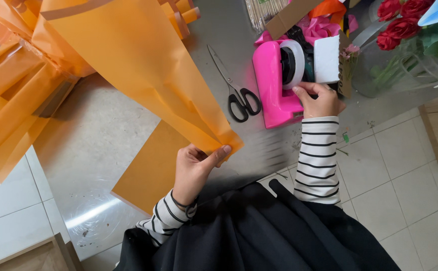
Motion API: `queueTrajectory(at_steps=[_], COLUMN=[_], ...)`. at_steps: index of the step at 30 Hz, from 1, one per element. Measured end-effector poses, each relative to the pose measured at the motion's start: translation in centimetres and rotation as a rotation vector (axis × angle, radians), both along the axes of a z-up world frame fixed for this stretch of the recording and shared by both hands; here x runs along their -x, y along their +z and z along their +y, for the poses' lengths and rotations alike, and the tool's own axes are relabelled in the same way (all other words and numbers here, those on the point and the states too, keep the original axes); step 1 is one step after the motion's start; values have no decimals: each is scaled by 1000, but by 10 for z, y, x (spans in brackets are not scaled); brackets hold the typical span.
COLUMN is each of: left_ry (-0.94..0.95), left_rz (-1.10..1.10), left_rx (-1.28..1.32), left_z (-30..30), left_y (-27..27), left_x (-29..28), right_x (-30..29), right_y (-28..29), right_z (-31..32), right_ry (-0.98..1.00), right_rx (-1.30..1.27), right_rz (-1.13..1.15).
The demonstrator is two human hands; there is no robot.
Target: The person wraps a small floral bouquet featuring a plush toy in orange paper, using a tape dispenser to secure the wrap and scissors to cut the paper into shape.
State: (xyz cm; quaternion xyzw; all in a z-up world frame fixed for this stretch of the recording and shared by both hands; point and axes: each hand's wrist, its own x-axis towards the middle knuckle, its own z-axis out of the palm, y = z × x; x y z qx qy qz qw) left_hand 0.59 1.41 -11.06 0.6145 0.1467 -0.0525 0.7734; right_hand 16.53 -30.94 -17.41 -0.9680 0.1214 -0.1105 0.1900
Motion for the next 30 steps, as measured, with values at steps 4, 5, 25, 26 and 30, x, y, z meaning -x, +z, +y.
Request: queueTrajectory(at_steps=[4,5,25,26,30], left_ry=[-11,-19,-29,-30,-28], left_rz=[-1,11,16,10,15], left_rx=[9,7,13,17,31], left_z=[0,1,3,3,9], left_y=[0,0,-6,-4,4], left_x=[-1,0,5,5,5], right_x=[3,5,4,1,8], right_y=[-12,-13,-5,-3,48], right_z=[-3,-1,21,13,-1], right_ry=[71,55,-119,-49,31], right_rx=[-162,-182,-200,-440,-768], right_rz=[-100,-104,7,4,67])
